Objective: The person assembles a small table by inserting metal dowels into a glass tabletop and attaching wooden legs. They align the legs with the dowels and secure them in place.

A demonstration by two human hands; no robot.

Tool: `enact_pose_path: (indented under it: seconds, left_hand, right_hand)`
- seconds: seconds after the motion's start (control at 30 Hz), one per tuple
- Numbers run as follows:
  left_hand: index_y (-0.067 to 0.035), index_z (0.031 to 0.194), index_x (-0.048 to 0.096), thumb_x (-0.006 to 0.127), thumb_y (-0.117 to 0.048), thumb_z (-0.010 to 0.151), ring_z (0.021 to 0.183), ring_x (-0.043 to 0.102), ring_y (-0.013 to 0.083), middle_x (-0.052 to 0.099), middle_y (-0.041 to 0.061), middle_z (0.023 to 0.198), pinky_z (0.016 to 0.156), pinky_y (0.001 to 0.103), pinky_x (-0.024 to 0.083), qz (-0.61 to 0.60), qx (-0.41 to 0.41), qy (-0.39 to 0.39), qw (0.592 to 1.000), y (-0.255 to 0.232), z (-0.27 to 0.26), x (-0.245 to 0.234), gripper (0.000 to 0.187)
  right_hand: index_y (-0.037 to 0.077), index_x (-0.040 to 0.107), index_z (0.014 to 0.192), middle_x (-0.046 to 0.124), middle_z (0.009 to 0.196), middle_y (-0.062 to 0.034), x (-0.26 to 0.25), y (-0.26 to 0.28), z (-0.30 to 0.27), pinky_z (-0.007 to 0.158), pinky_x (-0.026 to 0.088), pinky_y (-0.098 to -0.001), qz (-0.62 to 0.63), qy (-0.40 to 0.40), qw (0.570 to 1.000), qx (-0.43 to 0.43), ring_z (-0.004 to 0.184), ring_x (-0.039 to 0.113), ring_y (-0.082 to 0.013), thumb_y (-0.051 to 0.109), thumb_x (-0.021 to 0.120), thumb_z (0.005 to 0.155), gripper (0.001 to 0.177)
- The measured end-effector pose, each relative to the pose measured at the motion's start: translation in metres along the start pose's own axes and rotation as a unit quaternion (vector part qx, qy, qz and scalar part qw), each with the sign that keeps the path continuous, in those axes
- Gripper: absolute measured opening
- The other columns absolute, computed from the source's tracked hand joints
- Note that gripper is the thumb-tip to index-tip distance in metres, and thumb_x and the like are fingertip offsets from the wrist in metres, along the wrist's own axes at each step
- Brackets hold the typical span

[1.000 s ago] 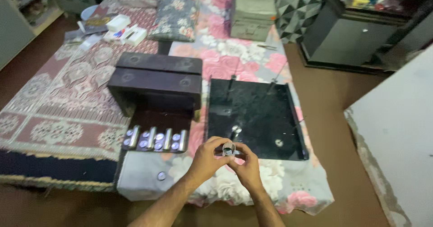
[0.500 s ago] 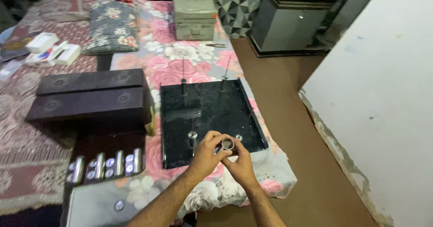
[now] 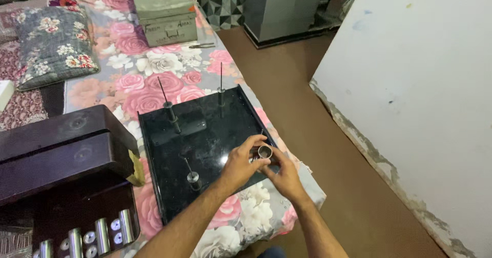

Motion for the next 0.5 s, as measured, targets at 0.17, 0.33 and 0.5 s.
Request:
enact_pose_path:
  seconds: [0.17, 0.33, 0.5]
  left_hand:
    - [-0.008, 0.138, 0.053, 0.084, -0.004, 0.077, 0.115, 0.072, 0.0237, 0.072, 0.013, 0.124, 0.096, 0.037, 0.061, 0.021, 0.043, -0.036, 0.998, 0.016, 0.043, 0.007, 0.068]
    - [-0.007, 0.136, 0.055, 0.083, -0.003, 0.078, 0.117, 0.071, 0.0228, 0.071, 0.012, 0.126, 0.094, 0.036, 0.061, 0.060, -0.004, -0.103, 0.993, 0.048, 0.079, 0.006, 0.064]
    - [-0.006, 0.136, 0.055, 0.075, 0.003, 0.080, 0.118, 0.069, 0.0233, 0.069, 0.013, 0.129, 0.093, 0.035, 0.061, 0.058, -0.044, -0.120, 0.990, 0.089, 0.082, 0.014, 0.060]
  right_hand:
    - [0.000, 0.063, 0.130, 0.073, 0.120, -0.0089, -0.026, -0.017, 0.050, 0.098, 0.055, -0.0318, 0.044, -0.047, 0.995, -0.071, 0.112, 0.070, -0.0172, -0.004, 0.074, 0.086, 0.046]
    - [0.000, 0.063, 0.127, 0.074, 0.112, -0.0079, -0.041, -0.038, 0.103, 0.098, 0.056, -0.0308, 0.086, -0.042, 0.995, -0.041, 0.105, 0.072, -0.0150, -0.004, 0.078, 0.083, 0.046]
    - [-0.001, 0.064, 0.125, 0.074, 0.111, -0.0068, -0.041, -0.068, 0.131, 0.098, 0.057, -0.0304, 0.097, 0.052, 0.993, -0.028, 0.103, 0.071, -0.0143, -0.005, 0.079, 0.083, 0.045]
Point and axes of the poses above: each hand's wrist, its own z-axis towards the middle knuckle, its own x-axis out of the palm, y = z × x, the point moved 2 cm from there along z, towards the middle knuckle
